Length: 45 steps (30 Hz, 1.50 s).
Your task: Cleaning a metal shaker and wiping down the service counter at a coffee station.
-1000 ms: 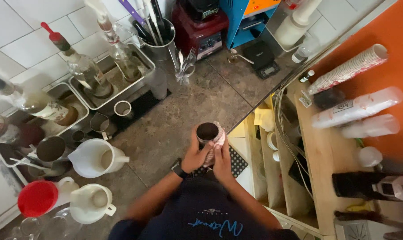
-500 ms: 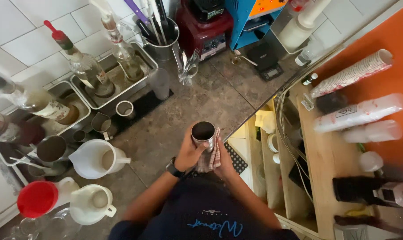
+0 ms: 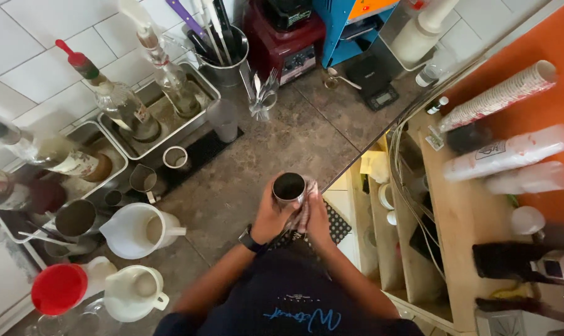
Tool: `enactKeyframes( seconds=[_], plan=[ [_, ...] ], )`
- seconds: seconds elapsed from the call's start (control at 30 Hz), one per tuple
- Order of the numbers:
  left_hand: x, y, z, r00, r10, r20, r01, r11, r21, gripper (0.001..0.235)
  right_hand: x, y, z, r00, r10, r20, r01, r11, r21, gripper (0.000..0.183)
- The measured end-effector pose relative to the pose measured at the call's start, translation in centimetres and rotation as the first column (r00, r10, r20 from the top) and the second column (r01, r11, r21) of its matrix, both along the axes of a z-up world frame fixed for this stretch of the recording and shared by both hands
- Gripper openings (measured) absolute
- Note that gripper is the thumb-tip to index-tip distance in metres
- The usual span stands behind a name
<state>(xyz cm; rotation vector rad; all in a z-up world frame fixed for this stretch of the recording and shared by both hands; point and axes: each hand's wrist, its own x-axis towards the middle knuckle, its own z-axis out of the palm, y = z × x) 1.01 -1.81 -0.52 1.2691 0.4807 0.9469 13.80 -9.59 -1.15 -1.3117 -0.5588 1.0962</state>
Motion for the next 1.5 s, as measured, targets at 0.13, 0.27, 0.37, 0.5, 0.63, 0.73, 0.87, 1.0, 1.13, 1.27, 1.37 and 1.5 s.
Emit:
enactKeyframes(
  seconds=[0.13,0.27,0.37,0.5,0.63,0.73,0.87,1.0,1.13,1.27,1.37,1.5],
  plan=[
    [0.5,0.7,0.7,0.999,0.047,0.024,-0.048,0.998,0.045,0.077,-1.9,-0.4,0.6,0.948,0.011,0.318,0.05,0.982,-0.183,0.065],
    [0.6,-0.6,-0.4,0.998,-0.031,0.063,0.031,1.0,0.004,0.082,-1.6,1.1,0.5,0.986,-0.162,0.043,0.167,0.94,-0.296,0.077],
    [0.2,-1.2,0.7,0.992,-0.09,0.088,0.09,0.996,0.002,0.082,-1.1,0.9,0.1,0.89,-0.422,-0.173,0.308,0.836,-0.454,0.076],
    [0.8,-1.2,-0.8,0.992,-0.089,0.091,0.091,0.996,-0.018,0.081,-1.6,-1.1,1.8,0.981,-0.156,0.114,0.172,0.974,-0.147,0.067],
    [0.9,-0.7,-0.3,0.991,-0.028,0.13,0.024,0.999,0.037,0.078,-3.1,-0.8,1.6,0.814,-0.145,0.563,0.092,0.988,0.121,0.049],
    [0.9,-1.7,0.9,0.989,-0.059,0.135,0.047,0.995,0.09,0.076,-2.4,-0.4,1.5,0.755,-0.158,0.636,0.019,0.975,0.22,0.058],
    [0.8,-2.6,2.0,0.992,-0.104,0.069,0.094,0.986,0.137,0.084,2.0,0.9,-5.9,0.952,-0.298,-0.064,0.271,0.924,-0.27,0.068],
    [0.6,-1.7,1.5,0.994,-0.112,-0.004,0.112,0.989,0.097,0.084,0.1,-1.2,-4.7,0.902,-0.404,-0.151,0.297,0.836,-0.461,0.087],
    [0.9,-0.4,1.1,0.999,-0.022,0.036,0.02,0.998,0.061,0.079,-2.0,-1.2,3.8,0.99,-0.058,0.127,0.093,0.952,-0.292,0.075],
    [0.9,-0.4,1.9,0.994,-0.068,0.082,0.064,0.996,0.054,0.079,-0.1,-1.6,-0.4,0.983,-0.184,0.018,0.176,0.905,-0.387,0.061],
    [0.2,-0.5,2.5,0.988,-0.15,0.032,0.148,0.987,0.065,0.083,0.2,-0.1,1.9,0.92,-0.334,-0.206,0.229,0.882,-0.411,0.062],
    [0.8,-1.0,1.9,0.985,-0.165,-0.043,0.169,0.976,0.135,0.085,0.6,-0.3,-1.1,0.848,-0.398,-0.351,0.273,0.894,-0.355,0.052]
  ],
)
